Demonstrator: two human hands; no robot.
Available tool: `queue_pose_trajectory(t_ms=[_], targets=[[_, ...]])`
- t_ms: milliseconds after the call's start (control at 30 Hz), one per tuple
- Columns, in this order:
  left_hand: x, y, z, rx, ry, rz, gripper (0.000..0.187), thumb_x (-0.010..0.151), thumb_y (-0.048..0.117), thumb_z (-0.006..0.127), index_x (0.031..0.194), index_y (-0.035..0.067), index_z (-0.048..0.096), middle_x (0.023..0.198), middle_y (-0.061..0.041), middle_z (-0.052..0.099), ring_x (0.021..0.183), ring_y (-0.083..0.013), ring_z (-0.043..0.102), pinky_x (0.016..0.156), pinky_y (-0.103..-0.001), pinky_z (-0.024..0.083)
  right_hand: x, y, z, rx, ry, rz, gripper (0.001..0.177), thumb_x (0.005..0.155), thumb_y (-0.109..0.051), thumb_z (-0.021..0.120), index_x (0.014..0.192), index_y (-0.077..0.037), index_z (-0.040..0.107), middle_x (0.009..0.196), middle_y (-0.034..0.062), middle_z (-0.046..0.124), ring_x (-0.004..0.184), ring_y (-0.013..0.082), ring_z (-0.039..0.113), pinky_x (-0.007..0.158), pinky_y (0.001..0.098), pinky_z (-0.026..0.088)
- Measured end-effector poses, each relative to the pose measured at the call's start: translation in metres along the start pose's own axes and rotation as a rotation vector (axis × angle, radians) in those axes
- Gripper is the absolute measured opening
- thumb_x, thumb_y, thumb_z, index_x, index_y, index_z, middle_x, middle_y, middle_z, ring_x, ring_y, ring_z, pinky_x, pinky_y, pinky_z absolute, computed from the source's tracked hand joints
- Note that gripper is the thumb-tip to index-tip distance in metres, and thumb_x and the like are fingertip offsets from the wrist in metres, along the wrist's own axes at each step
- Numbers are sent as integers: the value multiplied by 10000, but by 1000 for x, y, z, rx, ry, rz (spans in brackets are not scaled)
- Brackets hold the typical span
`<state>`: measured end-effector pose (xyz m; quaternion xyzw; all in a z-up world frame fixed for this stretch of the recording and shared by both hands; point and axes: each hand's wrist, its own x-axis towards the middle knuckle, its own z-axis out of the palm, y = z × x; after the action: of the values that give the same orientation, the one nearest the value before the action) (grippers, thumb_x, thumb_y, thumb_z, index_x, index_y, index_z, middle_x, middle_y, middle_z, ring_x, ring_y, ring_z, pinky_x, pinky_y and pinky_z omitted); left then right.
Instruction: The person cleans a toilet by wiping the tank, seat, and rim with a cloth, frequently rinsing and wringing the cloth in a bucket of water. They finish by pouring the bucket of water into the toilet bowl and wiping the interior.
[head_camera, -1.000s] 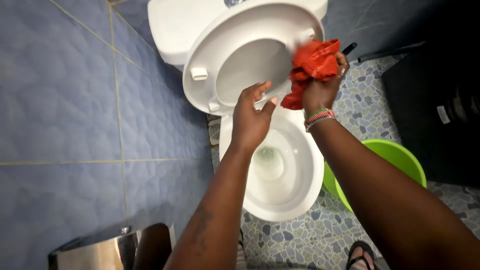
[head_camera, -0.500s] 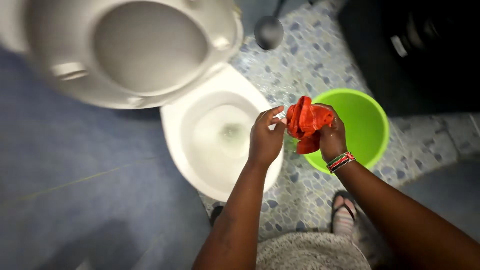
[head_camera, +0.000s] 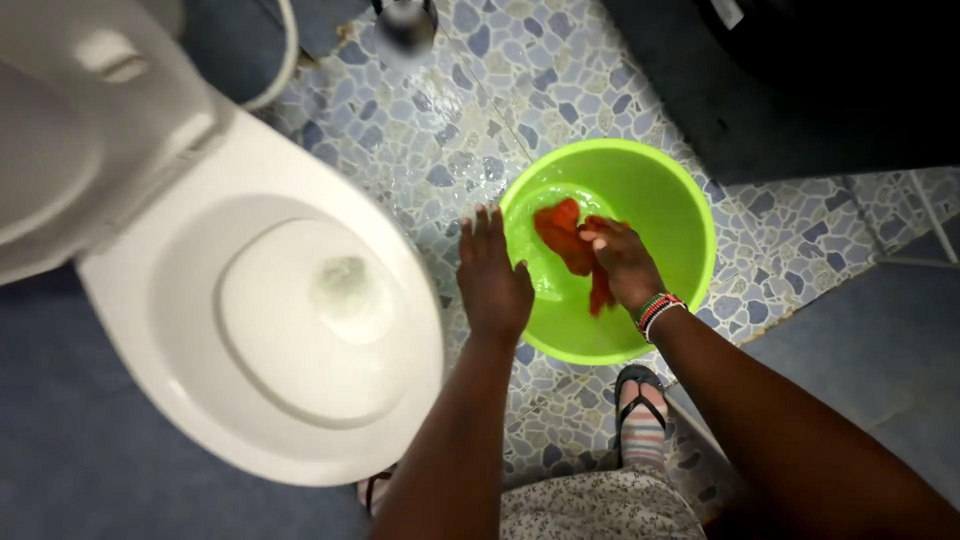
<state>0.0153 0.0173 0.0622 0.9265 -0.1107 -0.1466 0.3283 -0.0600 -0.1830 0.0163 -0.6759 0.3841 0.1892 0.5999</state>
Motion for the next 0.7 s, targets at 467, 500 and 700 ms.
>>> queue_pose_trajectory(t_ms=[467, 500, 700], targets=[[25, -27, 55, 112, 50, -83, 933, 747, -191, 558, 1569, 226, 410, 1562, -62, 491, 1345, -293, 540, 957, -350, 542, 246, 342, 37, -1672, -101, -449, 513, 842, -369, 675, 1297, -135, 631, 1465, 152, 557, 1301, 340, 545, 1055, 477, 432], [24, -28, 57, 125, 52, -75, 928, 745, -182, 567, 1566, 219, 406, 1556, -71, 490, 1334, -303, 543, 938, -358, 543, 270, 385, 49, -1812, -77, -326, 569, 890, -418, 638, 1379, -130, 598, 1492, 151, 537, 1317, 352, 522, 1056, 525, 419], [25, -25, 53, 162, 16, -101, 950, 721, -192, 564, 1558, 231, 415, 1550, -64, 495, 1283, -293, 567, 872, -356, 559, 187, 152, 86, -1423, -247, -435, 566, 821, -458, 712, 1363, -383, 568, 1590, 86, 379, 1467, 402, 283, 1073, 755, 239]])
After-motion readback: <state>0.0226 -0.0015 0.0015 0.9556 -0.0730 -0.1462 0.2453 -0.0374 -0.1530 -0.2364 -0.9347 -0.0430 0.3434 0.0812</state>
